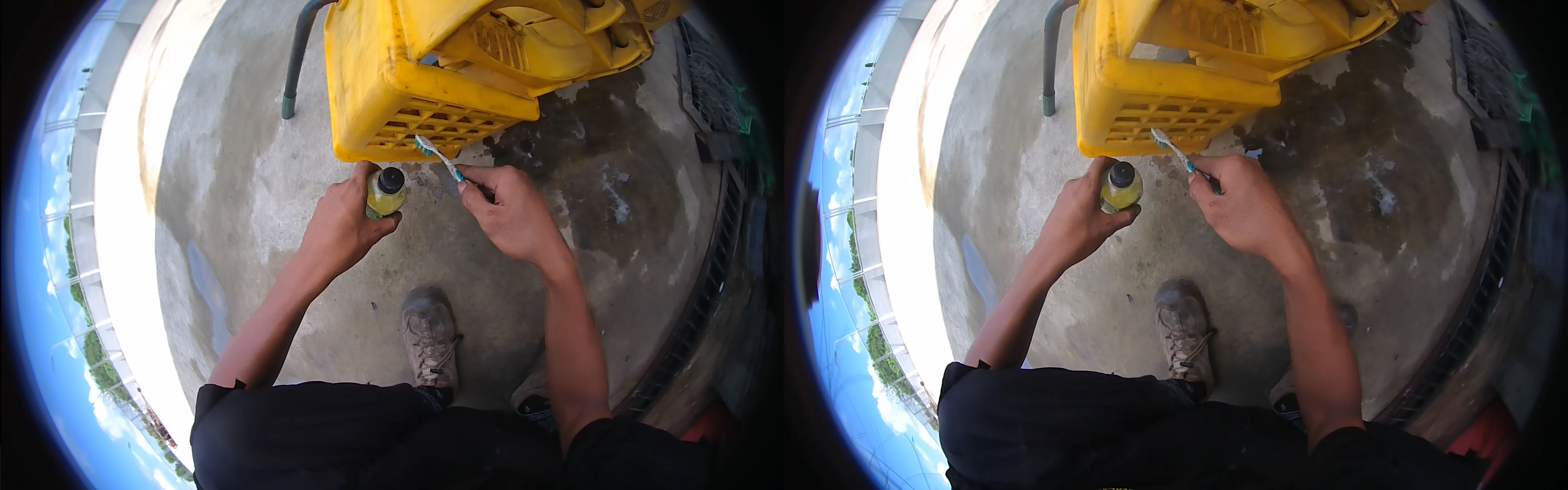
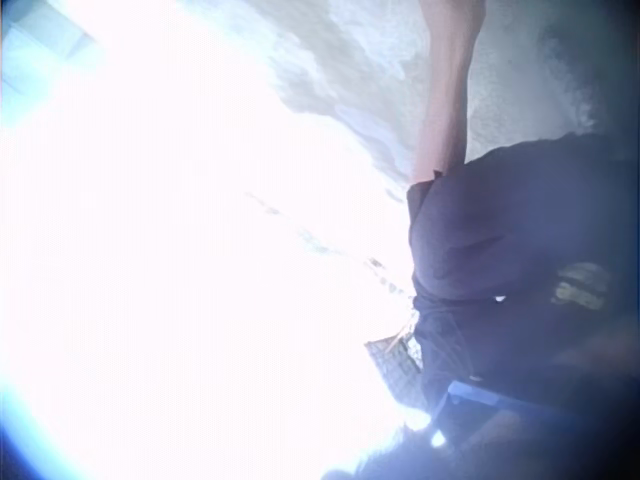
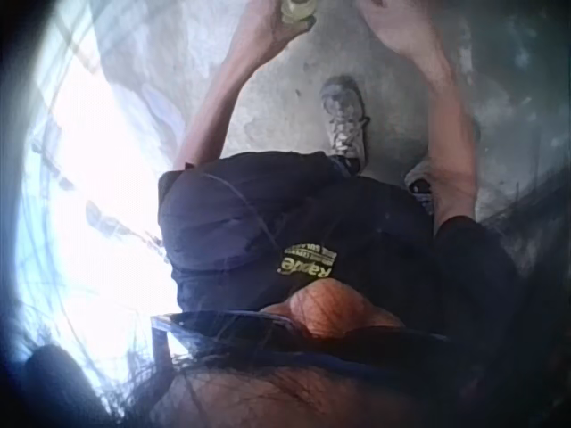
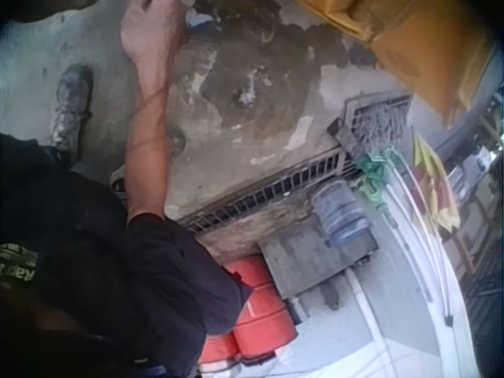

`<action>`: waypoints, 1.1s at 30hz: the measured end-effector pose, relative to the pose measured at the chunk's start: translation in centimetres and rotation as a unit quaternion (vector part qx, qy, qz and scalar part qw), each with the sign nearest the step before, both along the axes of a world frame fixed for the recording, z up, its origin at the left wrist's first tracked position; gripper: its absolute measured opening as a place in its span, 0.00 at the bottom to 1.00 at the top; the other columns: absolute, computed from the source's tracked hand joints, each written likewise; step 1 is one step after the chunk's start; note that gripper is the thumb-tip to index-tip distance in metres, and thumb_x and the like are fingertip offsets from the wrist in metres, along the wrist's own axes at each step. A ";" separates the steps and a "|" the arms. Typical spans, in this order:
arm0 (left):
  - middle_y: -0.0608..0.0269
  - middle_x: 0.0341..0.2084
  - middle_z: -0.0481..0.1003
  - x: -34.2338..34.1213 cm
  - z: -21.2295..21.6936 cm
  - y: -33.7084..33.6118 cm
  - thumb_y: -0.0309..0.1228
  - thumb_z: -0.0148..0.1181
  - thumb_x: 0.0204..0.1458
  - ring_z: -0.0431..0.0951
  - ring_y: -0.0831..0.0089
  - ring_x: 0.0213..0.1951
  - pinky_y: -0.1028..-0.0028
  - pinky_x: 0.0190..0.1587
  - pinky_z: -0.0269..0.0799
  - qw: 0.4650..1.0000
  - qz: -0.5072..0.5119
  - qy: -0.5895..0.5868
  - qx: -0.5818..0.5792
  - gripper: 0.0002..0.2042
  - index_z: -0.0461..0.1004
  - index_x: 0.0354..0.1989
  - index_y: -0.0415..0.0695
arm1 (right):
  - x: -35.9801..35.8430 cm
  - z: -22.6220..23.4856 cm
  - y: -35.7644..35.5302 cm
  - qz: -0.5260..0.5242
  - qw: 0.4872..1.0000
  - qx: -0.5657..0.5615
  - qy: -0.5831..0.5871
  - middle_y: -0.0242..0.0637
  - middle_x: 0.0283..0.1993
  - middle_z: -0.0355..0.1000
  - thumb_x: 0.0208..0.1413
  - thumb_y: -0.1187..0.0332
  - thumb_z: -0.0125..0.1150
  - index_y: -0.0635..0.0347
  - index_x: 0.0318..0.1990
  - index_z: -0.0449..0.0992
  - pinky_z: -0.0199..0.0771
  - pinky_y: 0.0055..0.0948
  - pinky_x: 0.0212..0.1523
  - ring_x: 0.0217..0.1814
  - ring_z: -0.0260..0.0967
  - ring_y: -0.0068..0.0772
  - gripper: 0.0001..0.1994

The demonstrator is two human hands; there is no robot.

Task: The person scrubs the underside and sides of a yellow mop bucket with a toothbrush and a small bottle of cleaning liquid. They repeatedly apply liquid and scrub different sections, then rinse the toothbrush under a tap.

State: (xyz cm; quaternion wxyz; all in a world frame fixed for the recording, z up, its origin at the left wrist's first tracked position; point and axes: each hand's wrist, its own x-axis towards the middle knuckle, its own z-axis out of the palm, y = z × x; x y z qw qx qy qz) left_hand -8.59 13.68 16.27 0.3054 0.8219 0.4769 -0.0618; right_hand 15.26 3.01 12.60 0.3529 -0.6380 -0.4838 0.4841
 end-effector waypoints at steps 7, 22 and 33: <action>0.36 0.48 0.85 0.6 -5.0 -2.2 0.29 0.79 0.52 0.85 0.36 0.56 0.48 0.58 0.82 0.987 -0.018 -0.128 -0.099 0.34 0.68 0.66 0.41 | -7.9 -2.6 1.5 -0.089 0.960 -0.046 -0.263 0.58 0.36 0.84 0.77 0.65 0.54 0.68 0.61 0.80 0.81 0.62 0.45 0.42 0.85 0.67 0.17; 0.45 0.52 0.83 -2.2 -4.7 1.5 0.29 0.77 0.49 0.82 0.39 0.56 0.49 0.59 0.80 0.989 -0.129 -0.066 0.025 0.34 0.70 0.67 0.46 | -8.9 -2.2 2.2 -0.080 0.968 -0.017 -0.238 0.62 0.36 0.83 0.76 0.66 0.56 0.67 0.70 0.78 0.85 0.58 0.43 0.39 0.85 0.67 0.21; 0.42 0.45 0.85 -1.1 -4.8 2.2 0.33 0.79 0.50 0.84 0.36 0.50 0.46 0.55 0.80 0.983 -0.174 -0.044 -0.032 0.34 0.69 0.65 0.45 | -7.3 -0.1 1.9 0.008 0.917 -0.019 -0.398 0.53 0.34 0.86 0.63 0.71 0.66 0.79 0.71 0.73 0.90 0.48 0.40 0.39 0.90 0.54 0.30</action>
